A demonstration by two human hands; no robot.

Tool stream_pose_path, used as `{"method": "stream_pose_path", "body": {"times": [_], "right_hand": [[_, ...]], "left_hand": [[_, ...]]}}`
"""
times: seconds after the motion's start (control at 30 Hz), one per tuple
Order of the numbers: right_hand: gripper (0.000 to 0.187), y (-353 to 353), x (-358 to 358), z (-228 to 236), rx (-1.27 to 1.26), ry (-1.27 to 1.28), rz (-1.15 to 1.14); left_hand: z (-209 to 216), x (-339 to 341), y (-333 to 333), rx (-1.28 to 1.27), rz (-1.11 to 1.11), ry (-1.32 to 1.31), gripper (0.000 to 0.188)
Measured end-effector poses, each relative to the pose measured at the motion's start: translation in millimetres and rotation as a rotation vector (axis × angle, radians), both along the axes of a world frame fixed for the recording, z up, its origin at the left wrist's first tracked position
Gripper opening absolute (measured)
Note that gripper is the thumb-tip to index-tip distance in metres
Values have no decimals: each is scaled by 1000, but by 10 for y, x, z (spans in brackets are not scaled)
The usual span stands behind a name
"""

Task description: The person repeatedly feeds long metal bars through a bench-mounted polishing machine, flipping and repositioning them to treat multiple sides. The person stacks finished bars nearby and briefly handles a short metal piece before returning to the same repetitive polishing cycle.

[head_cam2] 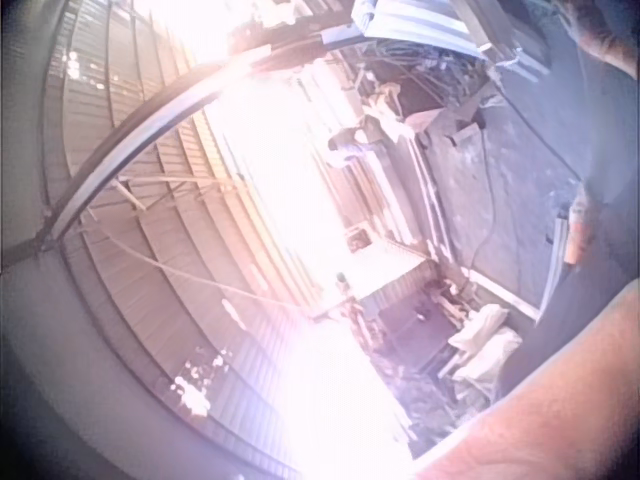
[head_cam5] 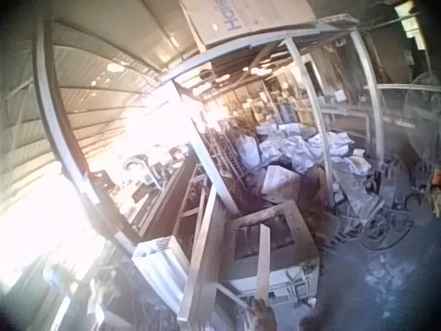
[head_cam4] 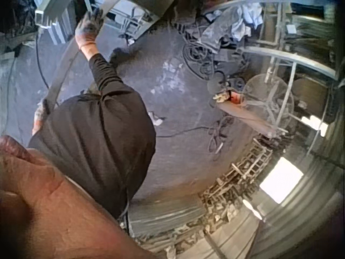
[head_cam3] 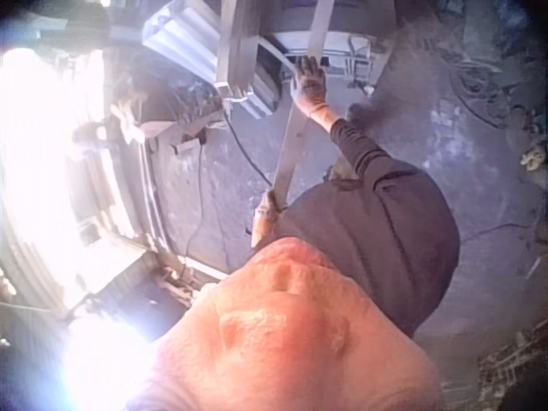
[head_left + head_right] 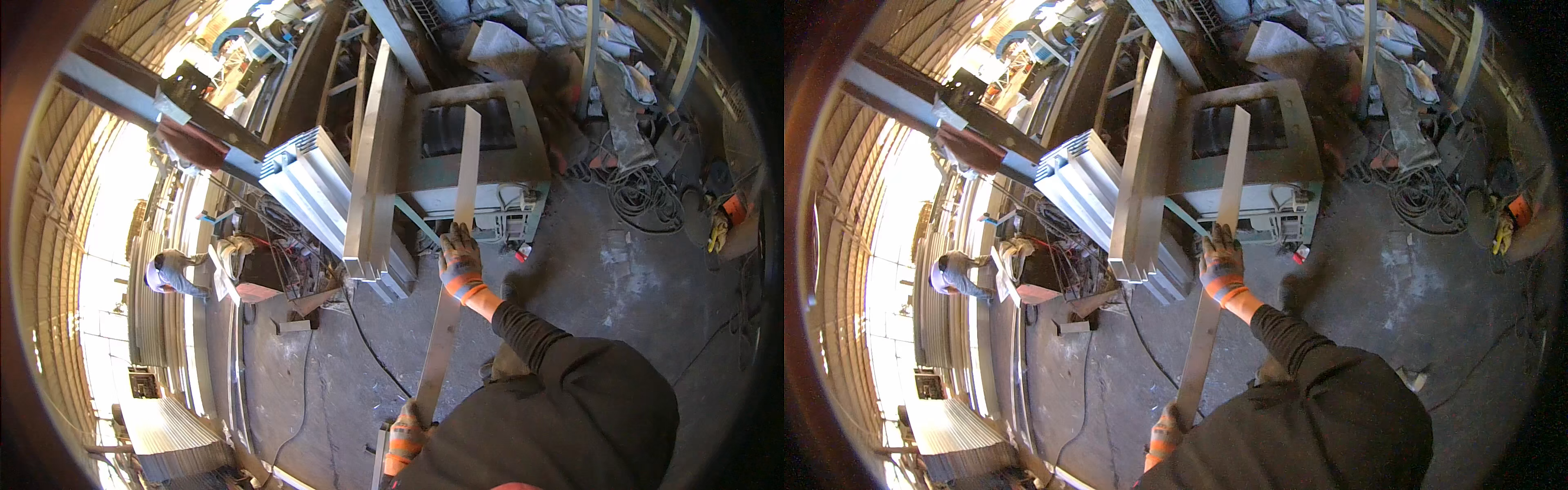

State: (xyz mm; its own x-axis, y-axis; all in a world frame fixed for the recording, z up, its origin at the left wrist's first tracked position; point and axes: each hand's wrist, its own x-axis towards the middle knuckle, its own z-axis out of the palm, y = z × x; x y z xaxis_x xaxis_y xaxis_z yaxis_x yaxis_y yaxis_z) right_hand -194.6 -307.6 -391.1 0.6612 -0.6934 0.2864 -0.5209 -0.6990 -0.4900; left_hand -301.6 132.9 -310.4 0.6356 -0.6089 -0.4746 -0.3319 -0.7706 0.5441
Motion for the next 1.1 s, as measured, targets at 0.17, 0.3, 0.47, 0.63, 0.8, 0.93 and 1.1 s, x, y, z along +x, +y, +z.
{"method": "stream_pose_path", "body": {"times": [0.17,0.3,0.47,0.63,0.8,0.93,1.1], "right_hand": [[67,55,-301,-280,342,-701,-53],[62,-298,-313,-211,1993,-1184,74],[62,266,-88,388,1983,-1067,404],[65,1571,9,823,1457,-1022,275],[74,2496,-92,698,1376,-737,441],[86,3054,-47,456,1136,-740,739],[90,3358,-199,420,1016,-314,857]], "left_hand": [[282,-110,798,-59,-23,-191,92],[216,-138,1281,-489,213,465,89],[-33,116,1605,-349,239,889,88],[-346,155,1599,-255,275,338,88],[99,502,1140,-691,334,43,72],[955,984,504,-960,162,-288,86],[1633,1571,-39,-1171,392,-331,88]]}}
